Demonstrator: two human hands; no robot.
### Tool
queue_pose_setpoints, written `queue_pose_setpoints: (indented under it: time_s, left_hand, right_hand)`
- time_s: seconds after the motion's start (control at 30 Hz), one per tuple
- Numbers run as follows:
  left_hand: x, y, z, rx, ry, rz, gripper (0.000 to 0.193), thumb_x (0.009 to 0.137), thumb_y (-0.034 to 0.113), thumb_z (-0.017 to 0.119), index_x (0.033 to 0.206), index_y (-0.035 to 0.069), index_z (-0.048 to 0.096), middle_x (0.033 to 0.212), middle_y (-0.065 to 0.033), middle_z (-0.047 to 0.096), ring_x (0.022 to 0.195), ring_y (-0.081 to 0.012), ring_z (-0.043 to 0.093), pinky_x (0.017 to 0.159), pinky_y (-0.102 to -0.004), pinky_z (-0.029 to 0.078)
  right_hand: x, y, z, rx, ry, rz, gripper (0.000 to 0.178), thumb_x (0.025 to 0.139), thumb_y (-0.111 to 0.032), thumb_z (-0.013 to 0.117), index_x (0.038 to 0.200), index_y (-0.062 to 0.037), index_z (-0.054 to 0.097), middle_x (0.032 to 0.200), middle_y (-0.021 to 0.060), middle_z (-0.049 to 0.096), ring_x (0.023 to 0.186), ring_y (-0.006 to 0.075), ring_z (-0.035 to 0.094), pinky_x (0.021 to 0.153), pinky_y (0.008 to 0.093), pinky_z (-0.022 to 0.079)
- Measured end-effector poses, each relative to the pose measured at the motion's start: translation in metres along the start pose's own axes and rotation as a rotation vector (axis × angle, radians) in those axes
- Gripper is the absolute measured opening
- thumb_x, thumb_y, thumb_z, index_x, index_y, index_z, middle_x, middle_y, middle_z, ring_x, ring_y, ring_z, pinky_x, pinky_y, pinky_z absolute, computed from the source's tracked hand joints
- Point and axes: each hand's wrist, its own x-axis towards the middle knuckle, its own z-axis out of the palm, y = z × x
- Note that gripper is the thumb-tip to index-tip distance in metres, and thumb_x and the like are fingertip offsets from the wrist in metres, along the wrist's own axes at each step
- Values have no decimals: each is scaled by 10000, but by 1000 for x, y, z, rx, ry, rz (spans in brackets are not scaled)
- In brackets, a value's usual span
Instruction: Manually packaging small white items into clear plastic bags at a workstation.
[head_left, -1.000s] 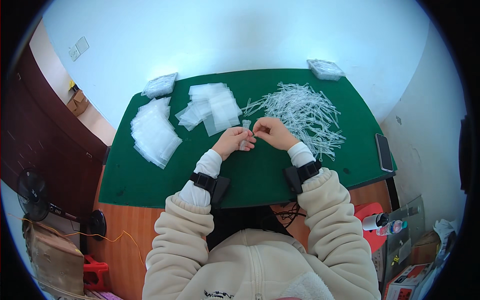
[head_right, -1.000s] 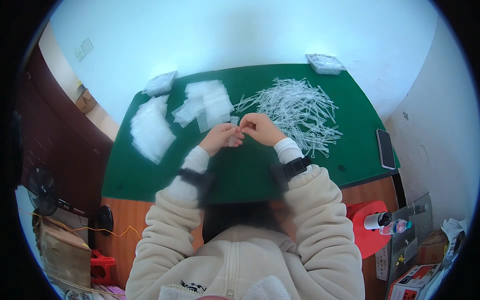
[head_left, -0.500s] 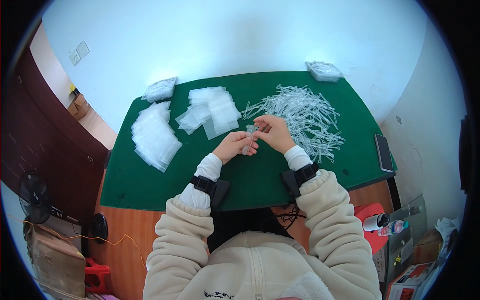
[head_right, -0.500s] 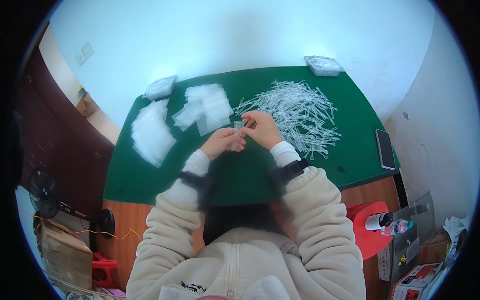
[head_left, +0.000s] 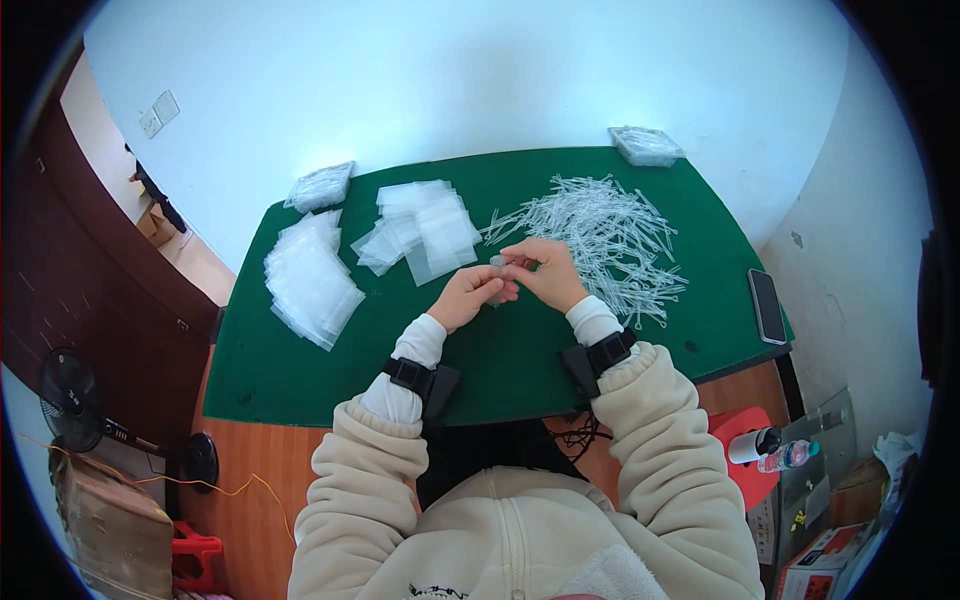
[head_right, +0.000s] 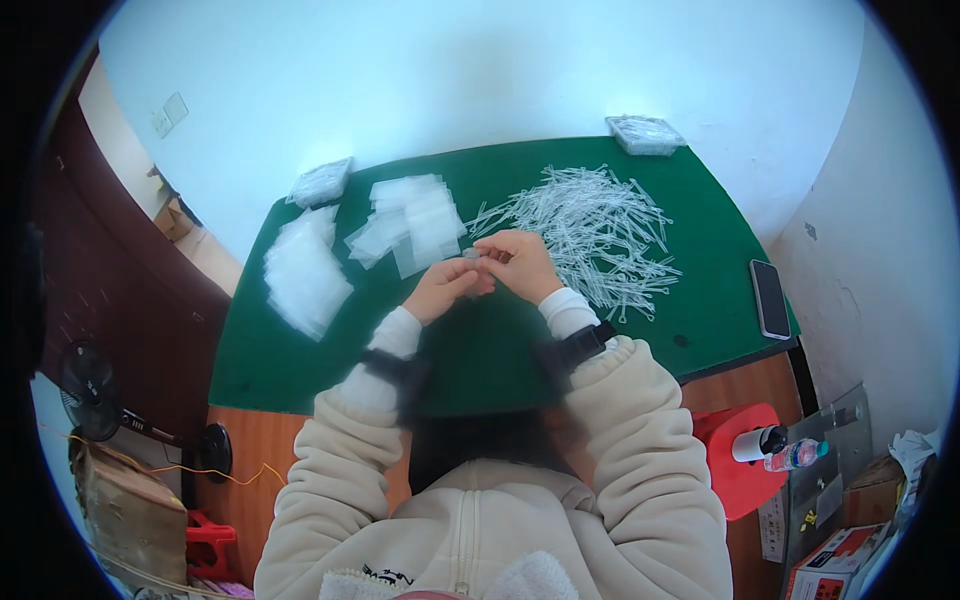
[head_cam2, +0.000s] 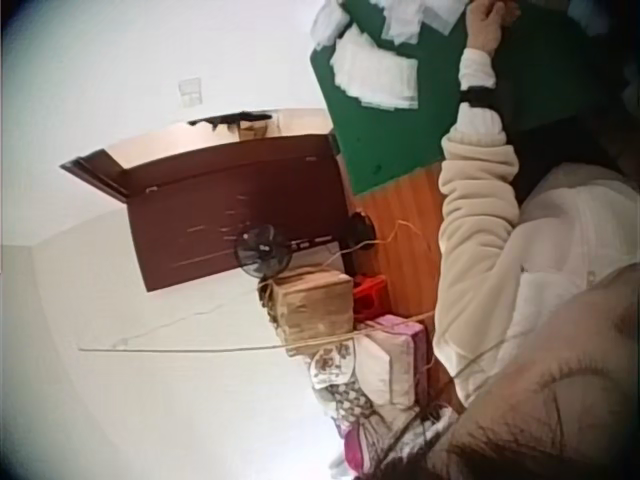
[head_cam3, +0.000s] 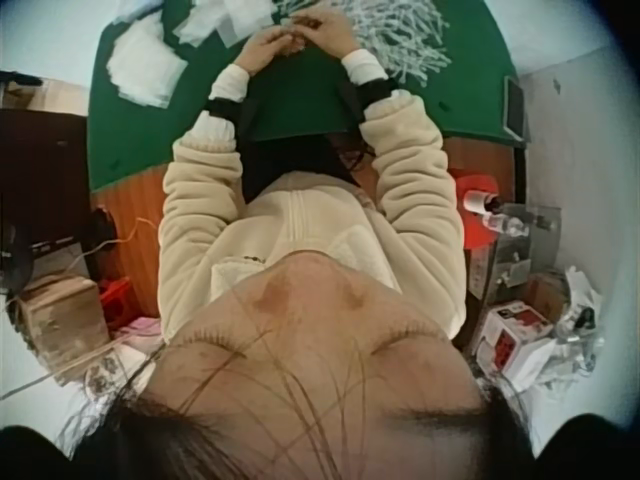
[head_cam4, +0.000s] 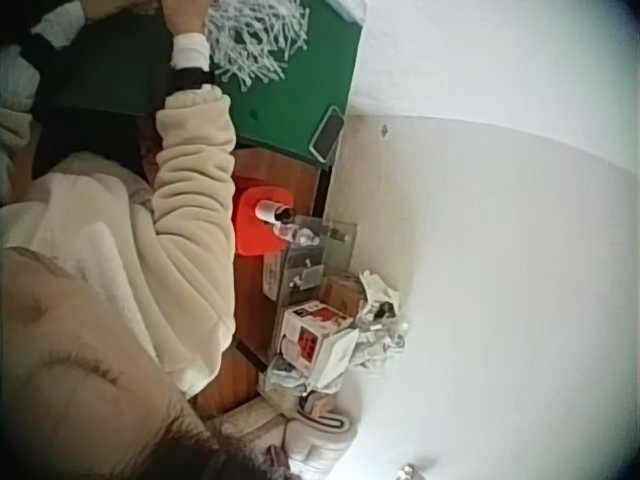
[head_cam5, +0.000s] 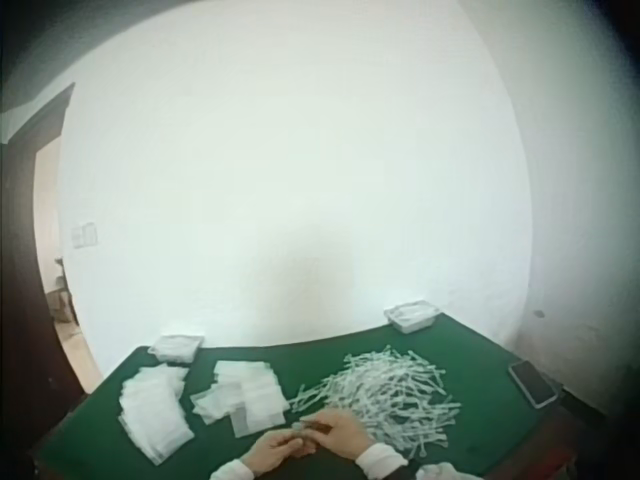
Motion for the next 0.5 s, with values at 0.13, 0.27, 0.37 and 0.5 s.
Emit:
queue_pose_setpoints:
  time_s: [0.13, 0.27, 0.37, 0.5]
  left_hand:
    - [2, -1, 1, 174, 26, 130, 253, 907, 136, 446, 1091, -1, 553, 984, -72, 610, 935, -153, 571, 833, -273, 431]
    - [3, -4, 1, 255, 44, 191, 231, 899, 114, 452, 1058, -8, 566, 961, -64, 621, 914, -149, 575, 824, -271, 431]
    - [1, -5, -1, 343, 57, 183, 222, 896, 90, 450, 1064, -7, 558, 947, -62, 628, 882, -147, 587, 804, -276, 445]
    - [1, -6, -4, 483, 92, 207, 175, 866, 91, 492, 984, 2, 585, 883, -75, 634, 841, -151, 586, 775, -281, 449]
  right_hand:
    - [1, -2, -1, -7, 6, -47, 192, 685, -31, 677, 877, -38, 666, 695, 52, 619, 602, 110, 564, 560, 220, 465]
    - [1, 0, 0, -31, 11, -72, 201, 690, -34, 674, 891, -36, 665, 713, 59, 632, 598, 109, 581, 559, 215, 470]
    - [0, 1, 5, 26, -31, -22, 190, 699, -36, 667, 889, -28, 662, 727, 68, 639, 597, 116, 598, 559, 218, 476]
    - [1, -3, 8, 37, -66, 46, 188, 706, -31, 665, 893, -17, 657, 751, 70, 646, 611, 116, 610, 574, 225, 481]
